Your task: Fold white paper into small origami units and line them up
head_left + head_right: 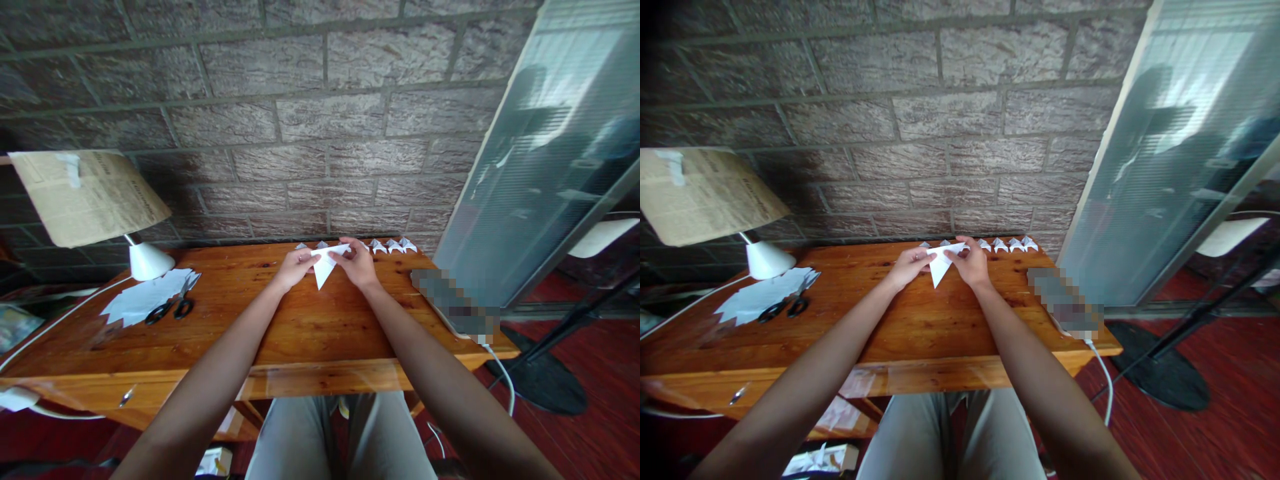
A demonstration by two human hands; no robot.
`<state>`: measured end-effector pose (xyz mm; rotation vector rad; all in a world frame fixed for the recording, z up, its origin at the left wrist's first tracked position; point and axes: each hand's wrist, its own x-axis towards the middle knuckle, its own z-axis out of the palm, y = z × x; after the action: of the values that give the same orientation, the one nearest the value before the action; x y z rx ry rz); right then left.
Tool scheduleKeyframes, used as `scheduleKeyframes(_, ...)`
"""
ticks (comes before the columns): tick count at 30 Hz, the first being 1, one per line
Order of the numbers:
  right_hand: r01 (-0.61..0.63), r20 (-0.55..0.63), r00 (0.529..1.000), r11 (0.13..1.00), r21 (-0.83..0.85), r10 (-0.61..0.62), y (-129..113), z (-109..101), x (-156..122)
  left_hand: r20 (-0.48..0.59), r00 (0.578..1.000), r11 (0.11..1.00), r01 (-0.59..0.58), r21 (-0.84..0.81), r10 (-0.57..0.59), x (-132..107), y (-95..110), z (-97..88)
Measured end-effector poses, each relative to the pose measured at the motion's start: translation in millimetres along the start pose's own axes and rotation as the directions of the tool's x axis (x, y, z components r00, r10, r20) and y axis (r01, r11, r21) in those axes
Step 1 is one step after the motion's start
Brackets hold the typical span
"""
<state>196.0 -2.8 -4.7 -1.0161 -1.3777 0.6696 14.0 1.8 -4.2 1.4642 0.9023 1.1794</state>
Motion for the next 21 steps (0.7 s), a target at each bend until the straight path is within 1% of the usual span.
scheduleKeyframes(2, -0.036, 0.042, 0.999, 0.998, 0.047, 0.035, -1, 1, -1, -0.078, 0.997, 0.999, -0.012, -0.033, 0.01, 2, -1, -2.2)
scheduleKeyframes(4, -0.052, 0.116, 0.992, 0.993, 0.105, 0.039, -2, 2, -3, -0.139, 0.99, 0.997, -0.035, -0.069, 0.025, 5, -3, -5.1)
scheduleKeyframes(6, -0.034, 0.175, 0.984, 0.991, 0.13, 0.01, -5, 2, -5, -0.166, 0.985, 0.994, -0.067, -0.088, 0.051, 7, -4, -8.1)
scheduleKeyframes(9, 0.015, 0.199, 0.979, 0.996, 0.092, -0.034, -6, 3, -6, -0.19, 0.978, 0.993, -0.098, -0.063, 0.085, 11, -7, -11.6)
scheduleKeyframes(13, 0.03, 0.219, 0.975, 0.998, 0.056, -0.042, -3, 2, -5, -0.185, 0.979, 0.997, -0.082, -0.003, 0.08, 13, -11, -12.2)
scheduleKeyframes(17, 0.016, 0.249, 0.968, 1.0, 0.024, -0.022, -3, 2, -6, -0.158, 0.985, 0.997, -0.074, -0.019, 0.07, 12, -11, -10.5)
scheduleKeyframes(21, 0.013, 0.284, 0.959, 1.0, 0.02, -0.018, -5, 1, -8, -0.136, 0.99, 0.999, -0.042, -0.021, 0.039, 11, -8, -10.3)
